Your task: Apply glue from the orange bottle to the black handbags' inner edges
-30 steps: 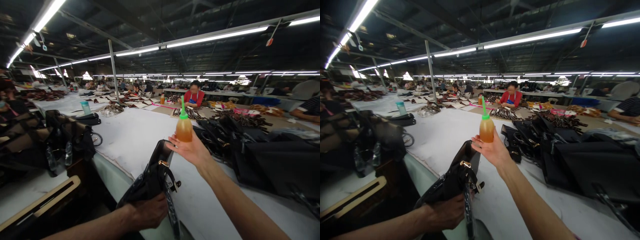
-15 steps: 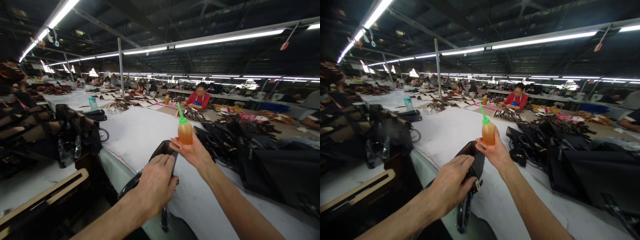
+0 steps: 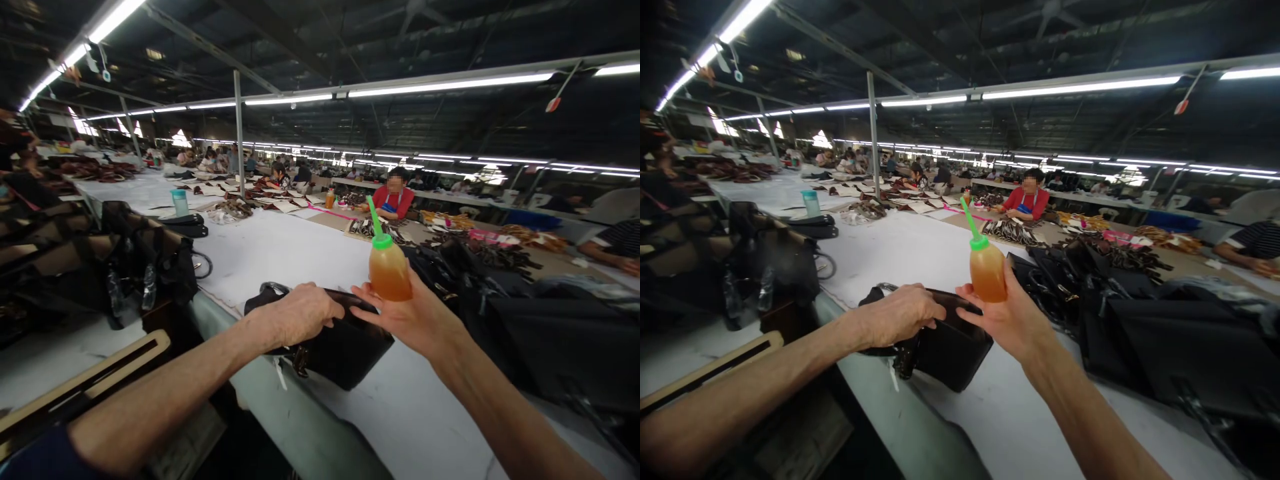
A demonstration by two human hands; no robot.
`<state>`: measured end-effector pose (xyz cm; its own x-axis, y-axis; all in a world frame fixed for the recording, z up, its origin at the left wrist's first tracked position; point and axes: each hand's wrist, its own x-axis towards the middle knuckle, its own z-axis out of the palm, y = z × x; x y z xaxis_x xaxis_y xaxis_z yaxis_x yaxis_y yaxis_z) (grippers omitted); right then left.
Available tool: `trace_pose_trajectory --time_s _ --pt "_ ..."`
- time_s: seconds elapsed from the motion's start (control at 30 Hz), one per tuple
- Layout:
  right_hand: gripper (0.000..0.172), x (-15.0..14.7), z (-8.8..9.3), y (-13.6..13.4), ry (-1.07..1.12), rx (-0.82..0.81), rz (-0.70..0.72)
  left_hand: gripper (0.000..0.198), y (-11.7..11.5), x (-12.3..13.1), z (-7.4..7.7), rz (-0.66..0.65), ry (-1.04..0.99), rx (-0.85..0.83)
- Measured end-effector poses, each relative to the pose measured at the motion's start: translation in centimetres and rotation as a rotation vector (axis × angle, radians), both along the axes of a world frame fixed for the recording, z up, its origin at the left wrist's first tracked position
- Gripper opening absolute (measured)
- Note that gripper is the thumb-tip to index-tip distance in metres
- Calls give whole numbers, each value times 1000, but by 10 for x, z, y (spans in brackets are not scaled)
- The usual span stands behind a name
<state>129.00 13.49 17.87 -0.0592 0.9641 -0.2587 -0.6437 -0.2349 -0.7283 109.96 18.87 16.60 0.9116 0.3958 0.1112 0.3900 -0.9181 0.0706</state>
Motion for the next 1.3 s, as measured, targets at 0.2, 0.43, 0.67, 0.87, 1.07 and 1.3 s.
trace_pose_trajectory --time_s 0.2,0.43,0.67,0.87,1.07,1.3 --pt "33 -17 -20 -7 -61 41 -86 10 -4 -24 -42 7 -250 -41" --pt "37 -22 -21 -2 -81 65 -152 22 -23 -58 -61 396 -628 -115" --pt "46 -23 -26 -9 -59 88 -184 36 -26 -51 -69 785 -854 -452" --pt "47 -29 -29 -7 -40 99 -227 50 -19 -42 -60 838 -695 -481" --pt "45 -30 -28 -7 -24 150 -273 17 -11 -43 -60 622 -924 -747" --pt "47 -28 -30 -3 1 145 -272 37 -7 -52 -78 792 -1516 -1339"
